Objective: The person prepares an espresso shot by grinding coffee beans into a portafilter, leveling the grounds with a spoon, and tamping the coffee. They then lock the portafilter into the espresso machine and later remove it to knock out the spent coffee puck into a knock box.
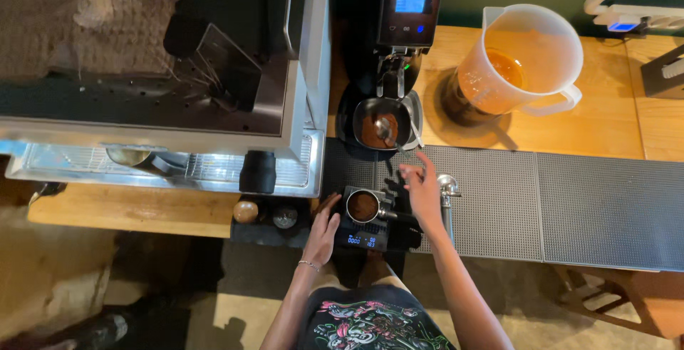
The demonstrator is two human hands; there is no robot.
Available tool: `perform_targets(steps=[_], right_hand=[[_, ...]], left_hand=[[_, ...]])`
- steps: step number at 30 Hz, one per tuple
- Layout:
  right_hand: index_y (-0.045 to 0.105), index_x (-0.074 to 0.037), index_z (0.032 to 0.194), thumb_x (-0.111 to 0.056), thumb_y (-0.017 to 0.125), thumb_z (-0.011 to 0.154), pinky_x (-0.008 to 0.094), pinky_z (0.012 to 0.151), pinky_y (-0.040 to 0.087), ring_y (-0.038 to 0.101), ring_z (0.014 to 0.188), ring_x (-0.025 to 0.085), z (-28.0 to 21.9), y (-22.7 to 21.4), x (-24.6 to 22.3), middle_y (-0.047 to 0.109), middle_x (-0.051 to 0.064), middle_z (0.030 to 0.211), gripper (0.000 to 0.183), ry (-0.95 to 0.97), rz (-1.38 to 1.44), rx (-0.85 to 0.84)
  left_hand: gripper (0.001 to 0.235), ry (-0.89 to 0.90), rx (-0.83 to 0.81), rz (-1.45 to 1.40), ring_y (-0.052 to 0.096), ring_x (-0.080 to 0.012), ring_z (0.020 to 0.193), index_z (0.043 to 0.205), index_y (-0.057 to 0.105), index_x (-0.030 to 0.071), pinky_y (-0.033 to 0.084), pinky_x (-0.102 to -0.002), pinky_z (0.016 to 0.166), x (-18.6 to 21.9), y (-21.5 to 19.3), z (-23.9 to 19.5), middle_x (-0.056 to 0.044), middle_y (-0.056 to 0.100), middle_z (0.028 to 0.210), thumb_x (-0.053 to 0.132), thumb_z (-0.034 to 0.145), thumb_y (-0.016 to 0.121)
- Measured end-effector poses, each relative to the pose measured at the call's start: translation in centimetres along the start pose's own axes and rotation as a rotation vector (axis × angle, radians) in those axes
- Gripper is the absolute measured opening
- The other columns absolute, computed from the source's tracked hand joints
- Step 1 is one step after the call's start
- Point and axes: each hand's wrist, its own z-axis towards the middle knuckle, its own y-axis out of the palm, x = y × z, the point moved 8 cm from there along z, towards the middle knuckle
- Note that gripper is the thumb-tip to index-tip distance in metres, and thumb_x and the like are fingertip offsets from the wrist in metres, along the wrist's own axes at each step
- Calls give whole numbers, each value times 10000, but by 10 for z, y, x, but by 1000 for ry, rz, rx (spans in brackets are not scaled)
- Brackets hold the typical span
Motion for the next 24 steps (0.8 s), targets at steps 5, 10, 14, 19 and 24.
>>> perform_targets(steps=[5, 10, 14, 19, 24], right_hand=[[490, -140, 1502, -377, 607, 1026, 464, 1030, 514, 638, 1233, 330, -48, -19, 10, 689, 155, 1310, 545, -142, -673, -329], [586, -107, 1355, -425, 629, 997, 474, 932, 489, 651, 1144, 367, -43, -2, 65, 702, 140, 1260, 481, -479, -1070, -550], [584, -131, 1128, -384, 643, 983, 512, 778, 537, 677, 1007, 367, -46, -6, 62, 700, 108, 1095, 298, -589, -1145, -524], [598, -217, 1257, -311, 580, 994, 503, 688, 544, 666, 1022, 276, -101, -2, 8, 686, 10, 1100, 280, -416, -1169, -424], [571, -225, 1152, -289, 623, 896, 353, 756, 497, 767, 889, 250, -171, 63, 22, 819, 79, 1011, 269, -22, -830, -613]], left_hand=[[464, 38, 198, -94, 489, -277, 1455, 1463, 583, 92, 330, -442, 1232, 8, -2, -62, -127, 576, 1503, 309, 1082, 433], [422, 14, 389, -115, 587, -254, 1337, 1361, 647, 38, 449, -388, 1153, -13, 1, -109, -127, 651, 1387, 257, 1072, 432], [426, -18, 435, -118, 609, -238, 1284, 1333, 662, 32, 461, -367, 1120, -18, 0, -135, -114, 668, 1349, 276, 1075, 428], [416, -103, 426, -252, 656, -231, 1253, 1373, 622, 44, 505, -361, 1093, -52, -8, -157, -116, 654, 1361, 277, 1071, 456], [463, -232, 362, -454, 655, -219, 1232, 1398, 617, 57, 507, -341, 1101, -111, -24, -163, -130, 672, 1325, 340, 1057, 483]])
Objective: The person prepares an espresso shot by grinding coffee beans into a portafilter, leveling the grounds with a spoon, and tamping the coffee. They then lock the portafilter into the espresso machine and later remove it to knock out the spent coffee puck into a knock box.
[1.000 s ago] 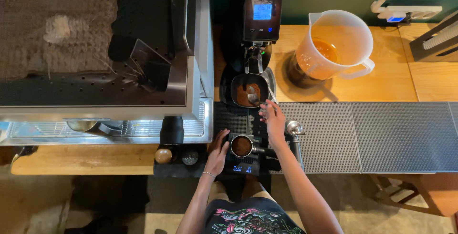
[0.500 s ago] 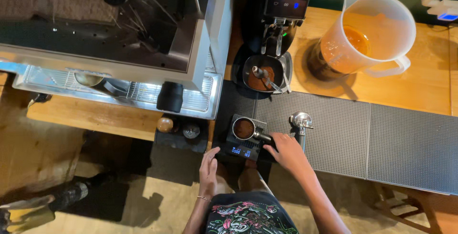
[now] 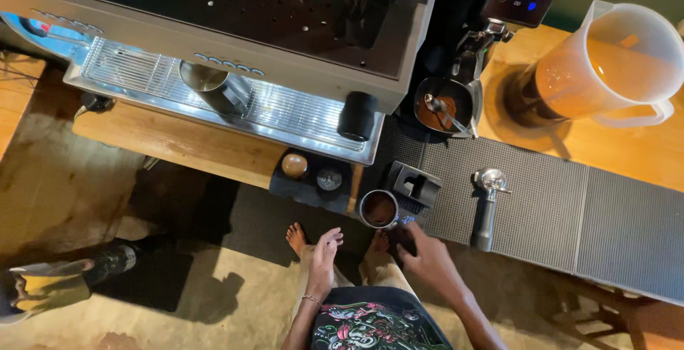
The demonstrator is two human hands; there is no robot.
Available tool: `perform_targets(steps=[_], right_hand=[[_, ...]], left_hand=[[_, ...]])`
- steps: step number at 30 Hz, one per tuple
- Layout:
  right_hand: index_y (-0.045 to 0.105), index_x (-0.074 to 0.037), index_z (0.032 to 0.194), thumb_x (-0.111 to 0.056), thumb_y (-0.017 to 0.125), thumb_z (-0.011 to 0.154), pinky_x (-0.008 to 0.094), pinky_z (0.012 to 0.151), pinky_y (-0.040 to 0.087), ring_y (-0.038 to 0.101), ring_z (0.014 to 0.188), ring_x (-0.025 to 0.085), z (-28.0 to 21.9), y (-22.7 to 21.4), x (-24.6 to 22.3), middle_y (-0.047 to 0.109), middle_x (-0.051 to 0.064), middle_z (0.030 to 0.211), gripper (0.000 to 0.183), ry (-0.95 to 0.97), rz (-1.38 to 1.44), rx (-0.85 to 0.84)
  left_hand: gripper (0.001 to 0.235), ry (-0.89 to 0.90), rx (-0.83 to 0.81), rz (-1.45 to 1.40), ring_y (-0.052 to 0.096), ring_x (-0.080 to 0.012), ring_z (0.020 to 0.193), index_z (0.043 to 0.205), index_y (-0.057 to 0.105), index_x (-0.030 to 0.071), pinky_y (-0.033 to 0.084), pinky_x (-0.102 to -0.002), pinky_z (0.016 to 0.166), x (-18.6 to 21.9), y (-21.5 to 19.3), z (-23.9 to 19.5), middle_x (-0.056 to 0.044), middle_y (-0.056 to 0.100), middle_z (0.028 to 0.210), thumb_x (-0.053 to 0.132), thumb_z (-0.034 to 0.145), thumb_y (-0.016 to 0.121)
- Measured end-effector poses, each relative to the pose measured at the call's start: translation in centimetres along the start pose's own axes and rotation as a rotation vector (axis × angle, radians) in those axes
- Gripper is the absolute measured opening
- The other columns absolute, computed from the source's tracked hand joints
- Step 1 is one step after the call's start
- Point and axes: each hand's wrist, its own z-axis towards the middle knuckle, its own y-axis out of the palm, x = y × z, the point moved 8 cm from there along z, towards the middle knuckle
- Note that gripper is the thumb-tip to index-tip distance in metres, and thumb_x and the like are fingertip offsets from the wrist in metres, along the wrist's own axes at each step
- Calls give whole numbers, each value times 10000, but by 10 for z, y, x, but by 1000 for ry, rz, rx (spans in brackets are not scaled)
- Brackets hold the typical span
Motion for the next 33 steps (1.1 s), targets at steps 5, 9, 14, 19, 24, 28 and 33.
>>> perform_targets(steps=[5, 9, 14, 19, 24, 28, 33], right_hand=[[570, -185, 1166, -373, 634, 937, 362, 704, 505, 708, 733, 249, 20, 139, -4, 733, 73, 852, 303, 41, 149, 22], [581, -165, 1236, -490, 556, 1009, 449, 858, 507, 712, 999, 437, 38, 200, -19, 778, 173, 1041, 398, 110, 255, 152], [560, -122, 1178, -496, 491, 1046, 526, 794, 496, 684, 959, 491, 51, 239, -28, 756, 244, 993, 403, 179, 190, 294], [497, -112, 1097, -454, 497, 1058, 533, 761, 466, 677, 897, 520, 59, 258, -23, 753, 251, 921, 345, 278, 367, 332], [641, -83, 1279, -310, 489, 1038, 376, 1049, 478, 665, 1187, 245, 42, 212, -58, 698, 105, 1255, 364, 120, 437, 435], [453, -57, 1397, -299, 775, 919, 383, 1019, 483, 548, 1151, 256, 58, 174, -70, 507, 137, 1340, 625, -68, 258, 620], [489, 2, 1487, -393, 853, 857, 421, 1012, 465, 556, 1139, 334, 92, 157, -97, 563, 166, 1268, 829, -214, -242, 491]], left_hand=[[417, -155, -120, 70, 688, -163, 1175, 1351, 673, 143, 497, -296, 1030, -31, -44, 10, -65, 728, 1284, 360, 1063, 464], [416, -169, -252, 131, 683, -136, 1197, 1308, 685, 148, 521, -264, 1019, -35, -72, 19, -38, 735, 1256, 386, 1066, 445], [496, -370, -442, 63, 682, -161, 1143, 1380, 621, 139, 533, -289, 995, -36, -72, 12, -42, 716, 1255, 457, 1049, 435], [857, -764, -467, -95, 307, -106, 1558, 1670, 257, 324, 377, -360, 1200, -33, -56, -5, 149, 247, 1743, 679, 917, 463], [614, -527, -323, 155, 637, -136, 1216, 1330, 677, 160, 461, -284, 1043, 14, -52, 8, -56, 730, 1315, 606, 967, 462], [496, -465, -374, 197, 512, -238, 320, 888, 482, 72, 414, -316, 350, 15, -48, 10, -101, 526, 468, 503, 1104, 367], [383, -531, -392, 108, 420, -223, 304, 1224, 551, 90, 404, -338, 281, 29, -44, 11, -108, 453, 495, 423, 1119, 395]])
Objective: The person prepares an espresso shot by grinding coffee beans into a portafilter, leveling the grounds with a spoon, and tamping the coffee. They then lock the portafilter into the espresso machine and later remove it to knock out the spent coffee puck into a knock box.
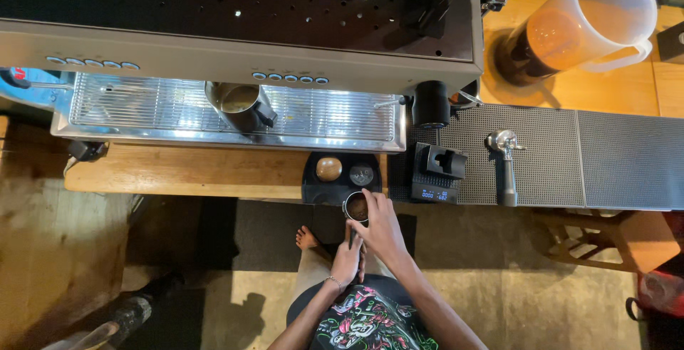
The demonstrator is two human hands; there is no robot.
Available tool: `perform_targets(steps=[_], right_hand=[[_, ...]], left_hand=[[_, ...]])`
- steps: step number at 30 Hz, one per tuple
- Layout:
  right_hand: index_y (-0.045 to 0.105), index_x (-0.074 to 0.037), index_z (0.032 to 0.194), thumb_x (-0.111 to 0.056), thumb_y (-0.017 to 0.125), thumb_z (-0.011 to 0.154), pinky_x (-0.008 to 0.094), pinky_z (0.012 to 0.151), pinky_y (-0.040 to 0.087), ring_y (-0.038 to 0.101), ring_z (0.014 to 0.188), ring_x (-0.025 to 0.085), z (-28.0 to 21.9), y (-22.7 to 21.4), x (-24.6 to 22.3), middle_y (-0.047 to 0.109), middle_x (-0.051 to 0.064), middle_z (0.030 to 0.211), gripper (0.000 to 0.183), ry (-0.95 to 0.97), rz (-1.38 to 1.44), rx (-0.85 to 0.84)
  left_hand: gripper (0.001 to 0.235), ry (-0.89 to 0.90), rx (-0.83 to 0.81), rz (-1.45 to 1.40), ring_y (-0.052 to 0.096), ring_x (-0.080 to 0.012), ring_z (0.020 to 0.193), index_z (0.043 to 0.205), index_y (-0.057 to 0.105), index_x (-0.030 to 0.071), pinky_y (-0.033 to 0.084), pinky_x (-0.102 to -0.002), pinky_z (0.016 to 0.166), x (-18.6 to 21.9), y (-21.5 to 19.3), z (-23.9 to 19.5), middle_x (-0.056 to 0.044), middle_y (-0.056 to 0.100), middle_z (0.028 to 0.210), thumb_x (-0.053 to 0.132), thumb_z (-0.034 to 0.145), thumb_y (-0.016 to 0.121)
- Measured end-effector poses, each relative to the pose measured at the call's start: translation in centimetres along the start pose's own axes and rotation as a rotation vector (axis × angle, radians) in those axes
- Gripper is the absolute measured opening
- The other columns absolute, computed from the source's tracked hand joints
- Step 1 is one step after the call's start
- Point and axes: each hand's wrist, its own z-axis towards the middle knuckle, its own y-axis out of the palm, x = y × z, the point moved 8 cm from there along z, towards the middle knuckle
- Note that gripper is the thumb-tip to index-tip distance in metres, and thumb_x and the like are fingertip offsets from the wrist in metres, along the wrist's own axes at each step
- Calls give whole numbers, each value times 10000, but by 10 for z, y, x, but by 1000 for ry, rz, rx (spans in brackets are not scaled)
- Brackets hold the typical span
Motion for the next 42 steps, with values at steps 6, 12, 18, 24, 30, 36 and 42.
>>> perform_targets(steps=[6, 12, 18, 24, 30, 36, 42], right_hand=[[506, -73, 1461, -311, 823, 852, 427, 1046, 439, 521, 1210, 340, 6, -45, 24, 549, 161, 1291, 727, 187, 171, 29], [430, 22, 1494, -196, 578, 861, 561, 1159, 361, 373, 1426, 443, 42, -22, 58, 424, 261, 1520, 686, 87, -200, -103], [511, -122, 1473, 57, 633, 881, 530, 878, 529, 632, 1114, 501, 86, -25, -2, 538, 323, 1393, 631, -350, -180, -347], [491, -197, 1539, -245, 780, 909, 414, 893, 505, 631, 1071, 352, 96, -24, 25, 601, 157, 1194, 695, -181, 4, -417], [594, -283, 1457, -226, 866, 762, 507, 917, 598, 672, 1131, 465, 33, -42, 28, 636, 209, 1267, 748, -120, 284, -338], [620, -309, 1429, -243, 888, 763, 466, 947, 591, 681, 1143, 376, 18, -41, 17, 634, 129, 1256, 722, -151, 255, -328], [573, -329, 1441, -245, 881, 778, 447, 943, 605, 683, 1164, 341, 23, -33, 15, 600, 87, 1305, 736, -192, 158, -354]], left_hand=[[408, 8, -15, -50, 440, -219, 265, 1062, 552, 47, 367, -299, 246, -9, -6, 11, -131, 475, 439, 451, 1085, 495], [498, 7, 13, -5, 451, -187, 268, 872, 548, 45, 382, -287, 261, -6, -9, 8, -104, 451, 402, 495, 1081, 500], [489, -25, 27, 31, 441, -182, 269, 1116, 574, 44, 398, -283, 265, 10, -9, -5, -95, 456, 428, 524, 1051, 507], [555, -65, 11, 83, 487, -174, 312, 837, 572, 78, 399, -281, 298, -2, -14, 3, -75, 504, 471, 579, 1057, 482], [528, -11, 1, 26, 586, -189, 313, 892, 692, 47, 513, -300, 287, -38, -21, 30, -90, 568, 461, 531, 1069, 581], [494, -28, 12, 16, 574, -185, 303, 909, 705, 50, 505, -303, 276, -34, -24, 26, -91, 564, 461, 504, 1069, 593], [468, -43, 17, 23, 570, -177, 321, 935, 702, 49, 515, -294, 295, -19, -24, 13, -95, 556, 475, 485, 1063, 586]])
